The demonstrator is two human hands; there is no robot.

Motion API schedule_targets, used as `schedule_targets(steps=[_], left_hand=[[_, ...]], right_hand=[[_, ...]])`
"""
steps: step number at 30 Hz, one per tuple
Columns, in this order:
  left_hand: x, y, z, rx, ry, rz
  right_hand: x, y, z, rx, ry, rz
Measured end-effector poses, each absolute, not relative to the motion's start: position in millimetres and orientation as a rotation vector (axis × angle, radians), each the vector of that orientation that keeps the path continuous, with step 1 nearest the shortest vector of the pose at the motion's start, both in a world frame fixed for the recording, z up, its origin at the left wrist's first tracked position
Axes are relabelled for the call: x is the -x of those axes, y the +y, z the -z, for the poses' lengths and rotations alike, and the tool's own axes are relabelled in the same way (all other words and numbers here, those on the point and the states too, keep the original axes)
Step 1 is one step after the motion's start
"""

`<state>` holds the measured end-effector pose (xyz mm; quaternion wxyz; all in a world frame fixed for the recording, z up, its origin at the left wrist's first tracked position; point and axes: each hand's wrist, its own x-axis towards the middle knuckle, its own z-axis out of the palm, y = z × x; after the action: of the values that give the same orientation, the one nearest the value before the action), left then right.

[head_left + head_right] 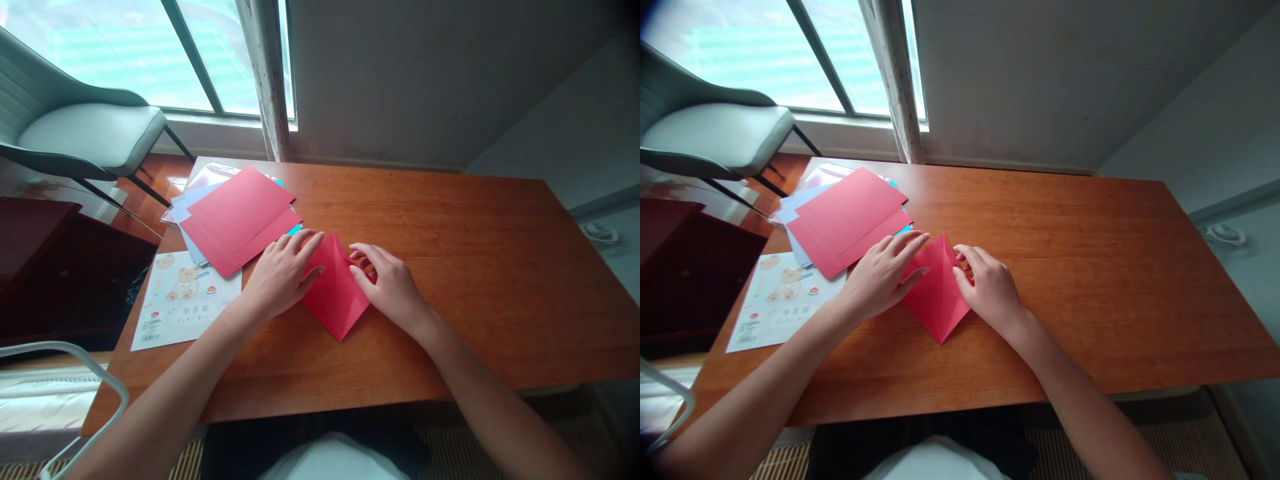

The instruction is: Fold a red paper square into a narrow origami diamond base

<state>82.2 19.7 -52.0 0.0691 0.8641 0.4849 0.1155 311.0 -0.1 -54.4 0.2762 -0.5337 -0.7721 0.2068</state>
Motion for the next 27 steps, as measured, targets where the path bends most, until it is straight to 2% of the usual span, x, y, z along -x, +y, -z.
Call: schedule_targets(steps=[6, 12, 16, 19, 22, 27], left_hand=[[-72.7, 7.2, 42.3, -2.267, 1.772, -0.403], [-83.7, -0.3, 52.0, -1.817, 1.521, -0.811], [-104.5, -0.6, 55.4, -1.457, 1.443, -1.067], [-121.2, -0.8, 57.6, -1.250, 1.382, -1.122], [-130.9, -0.5, 63.0, -1.303, 1.308, -1.092], [-128.7, -2.8, 69.3, -1.903, 1.479, -0.933]], right_hand=[[-319.9, 2.3, 73.3, 1.510, -1.934, -0.353], [-318.2, -1.1, 72.3, 1.670, -2.081, -0.129], [-318.0, 1.7, 74.7, 1.767, -2.033, -0.199], [-318.3, 4.3, 77.5, 1.766, -2.012, -0.237], [-319.4, 4.9, 77.3, 1.736, -2.043, -0.155], [-319.7, 4.4, 73.5, 1.568, -2.267, 0.208]])
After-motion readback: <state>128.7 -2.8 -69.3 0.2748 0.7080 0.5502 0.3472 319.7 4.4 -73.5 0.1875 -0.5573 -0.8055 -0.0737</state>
